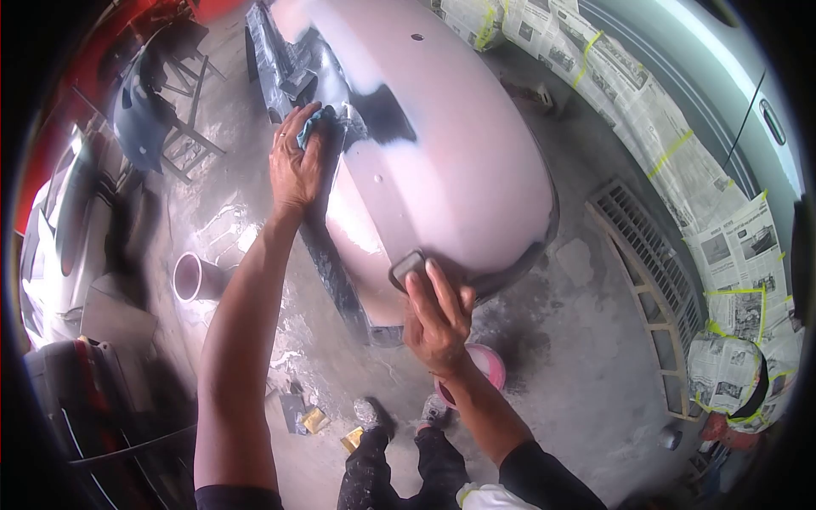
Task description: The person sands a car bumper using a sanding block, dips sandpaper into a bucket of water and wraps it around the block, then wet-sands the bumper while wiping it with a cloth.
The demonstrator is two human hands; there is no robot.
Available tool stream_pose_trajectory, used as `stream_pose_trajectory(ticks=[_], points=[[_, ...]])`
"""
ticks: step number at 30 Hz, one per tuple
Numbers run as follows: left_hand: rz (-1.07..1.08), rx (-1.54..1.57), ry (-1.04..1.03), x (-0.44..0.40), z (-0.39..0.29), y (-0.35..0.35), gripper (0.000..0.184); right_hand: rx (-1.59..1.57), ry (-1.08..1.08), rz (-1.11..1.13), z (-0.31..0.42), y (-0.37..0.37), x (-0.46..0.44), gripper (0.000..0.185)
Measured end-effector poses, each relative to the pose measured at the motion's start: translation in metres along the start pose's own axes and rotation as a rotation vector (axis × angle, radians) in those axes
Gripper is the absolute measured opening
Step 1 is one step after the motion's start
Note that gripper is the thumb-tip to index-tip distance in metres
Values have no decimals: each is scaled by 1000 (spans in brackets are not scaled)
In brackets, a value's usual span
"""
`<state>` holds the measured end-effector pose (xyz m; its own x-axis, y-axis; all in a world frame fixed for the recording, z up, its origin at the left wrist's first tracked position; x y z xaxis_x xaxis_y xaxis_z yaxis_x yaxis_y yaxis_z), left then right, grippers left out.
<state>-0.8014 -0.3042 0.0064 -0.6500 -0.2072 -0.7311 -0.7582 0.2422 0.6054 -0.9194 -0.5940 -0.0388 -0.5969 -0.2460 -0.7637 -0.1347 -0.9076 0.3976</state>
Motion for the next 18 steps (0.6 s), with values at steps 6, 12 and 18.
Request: stream_pose_trajectory(ticks=[6,12,18], points=[[14,96,152,-4,3,2,41,58,-6,-5,2,-1,10,41],[20,86,135,-5,-6,7,41,45,-5,-48,-4,4,45,40],[27,93,170,0,-2,7,41,35,-19,-7,2,-3,-1,35]])
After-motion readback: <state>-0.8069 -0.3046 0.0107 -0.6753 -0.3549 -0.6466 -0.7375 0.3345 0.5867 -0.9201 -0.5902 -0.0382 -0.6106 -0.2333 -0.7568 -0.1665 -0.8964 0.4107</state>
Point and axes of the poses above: each hand's wrist, its own x-axis away from the middle knuckle, its own y-axis out of the back of the hand, z = x × y, the point moved 10 cm from there along -x, towards the middle knuckle, and after that the axes turned 8 degrees about -x, right-handed, at the moved point
